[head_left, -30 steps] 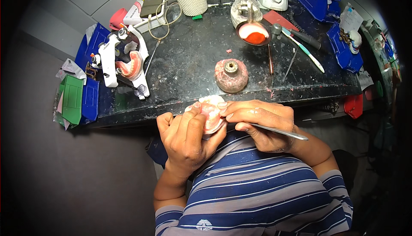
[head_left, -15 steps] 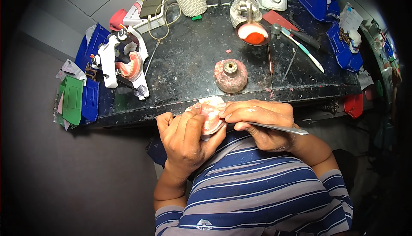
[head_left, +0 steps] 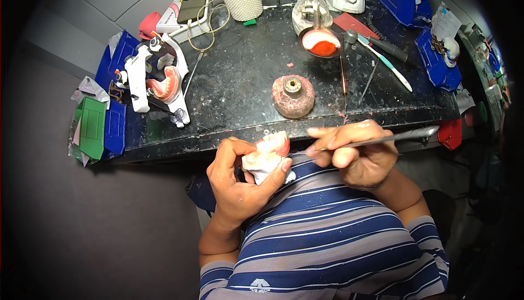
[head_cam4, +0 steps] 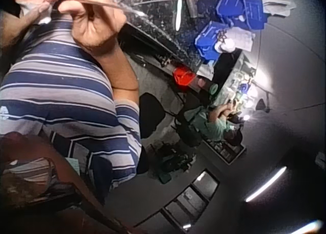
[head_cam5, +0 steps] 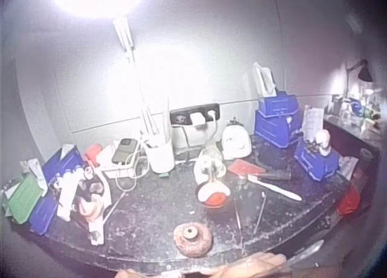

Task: The person carves and shapes wax around artificial teeth on a dental model using a metal carving tool.

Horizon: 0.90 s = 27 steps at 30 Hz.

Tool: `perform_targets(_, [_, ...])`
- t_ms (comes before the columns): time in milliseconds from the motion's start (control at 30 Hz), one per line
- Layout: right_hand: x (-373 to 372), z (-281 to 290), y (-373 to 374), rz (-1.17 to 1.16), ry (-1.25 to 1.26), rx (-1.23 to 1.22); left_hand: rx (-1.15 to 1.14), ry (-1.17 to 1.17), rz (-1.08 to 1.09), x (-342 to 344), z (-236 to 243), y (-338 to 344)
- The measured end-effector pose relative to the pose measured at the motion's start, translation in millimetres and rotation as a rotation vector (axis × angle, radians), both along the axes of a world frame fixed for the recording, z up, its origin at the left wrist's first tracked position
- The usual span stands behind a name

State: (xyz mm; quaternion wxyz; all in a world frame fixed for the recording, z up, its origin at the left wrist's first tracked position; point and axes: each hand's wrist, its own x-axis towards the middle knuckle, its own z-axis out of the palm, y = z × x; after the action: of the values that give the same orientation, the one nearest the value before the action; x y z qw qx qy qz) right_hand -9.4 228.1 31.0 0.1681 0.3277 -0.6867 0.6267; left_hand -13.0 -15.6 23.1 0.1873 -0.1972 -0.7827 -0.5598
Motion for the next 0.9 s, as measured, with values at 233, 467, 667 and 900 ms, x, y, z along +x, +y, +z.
perform_targets(233, [-9,12,-27,-0.107,0.269,0.154,0.117,-0.092,-0.105,2,3,1])
perform_targets(467, [-8,13,-28,-0.084,0.334,0.257,0.083,-0.087,-0.127,2,5,-3])
perform_targets(667, [-9,17,-25,-0.064,0.348,0.280,0.084,-0.073,-0.129,2,6,-2])
perform_targets(900, [-9,19,-25,-0.056,0.343,0.300,0.077,-0.066,-0.117,2,6,-2])
